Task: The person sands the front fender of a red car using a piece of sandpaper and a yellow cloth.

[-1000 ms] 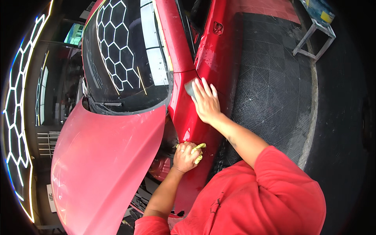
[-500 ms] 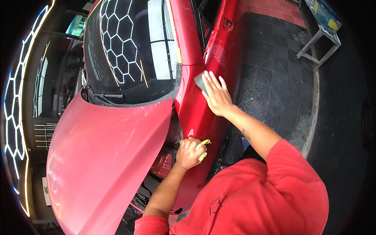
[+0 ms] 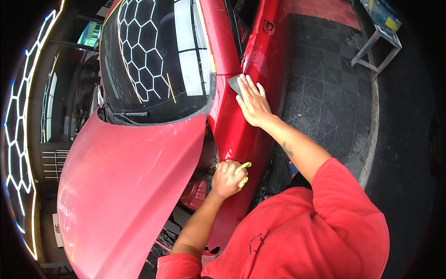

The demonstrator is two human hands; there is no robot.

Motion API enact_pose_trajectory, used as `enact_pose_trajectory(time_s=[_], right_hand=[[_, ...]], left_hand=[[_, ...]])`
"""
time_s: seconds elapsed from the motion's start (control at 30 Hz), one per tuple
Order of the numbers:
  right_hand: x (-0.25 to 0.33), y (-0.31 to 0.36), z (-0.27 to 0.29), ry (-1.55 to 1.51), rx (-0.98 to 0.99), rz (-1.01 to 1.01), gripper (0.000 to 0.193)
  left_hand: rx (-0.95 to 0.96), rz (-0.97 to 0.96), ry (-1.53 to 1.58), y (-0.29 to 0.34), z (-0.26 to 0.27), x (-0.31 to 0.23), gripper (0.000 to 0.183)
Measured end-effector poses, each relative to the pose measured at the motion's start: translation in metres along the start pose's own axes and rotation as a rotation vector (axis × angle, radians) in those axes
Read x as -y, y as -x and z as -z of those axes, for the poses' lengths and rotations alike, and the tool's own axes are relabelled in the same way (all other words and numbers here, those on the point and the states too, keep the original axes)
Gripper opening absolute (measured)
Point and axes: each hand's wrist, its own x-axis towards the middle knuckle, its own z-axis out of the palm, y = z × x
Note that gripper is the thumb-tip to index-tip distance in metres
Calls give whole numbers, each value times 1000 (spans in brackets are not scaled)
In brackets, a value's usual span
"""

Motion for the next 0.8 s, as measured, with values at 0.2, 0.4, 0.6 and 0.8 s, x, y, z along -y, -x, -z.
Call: enact_pose_trajectory(time_s=[0.2,0.4,0.6,0.8], right_hand=[[46,-5,5,-57,-3,-42,70],[34,-11,14,45,70,-187,69],[36,-7,16,31,64,-198,71],[50,-5,10,18,51,-122,70]], left_hand=[[16,12,-5,4,-3,-1,37],[-7,2,-3,3,-4,-1,37],[-15,1,0,5,-3,0,37],[-9,-3,-13,8,-4,1,36]])
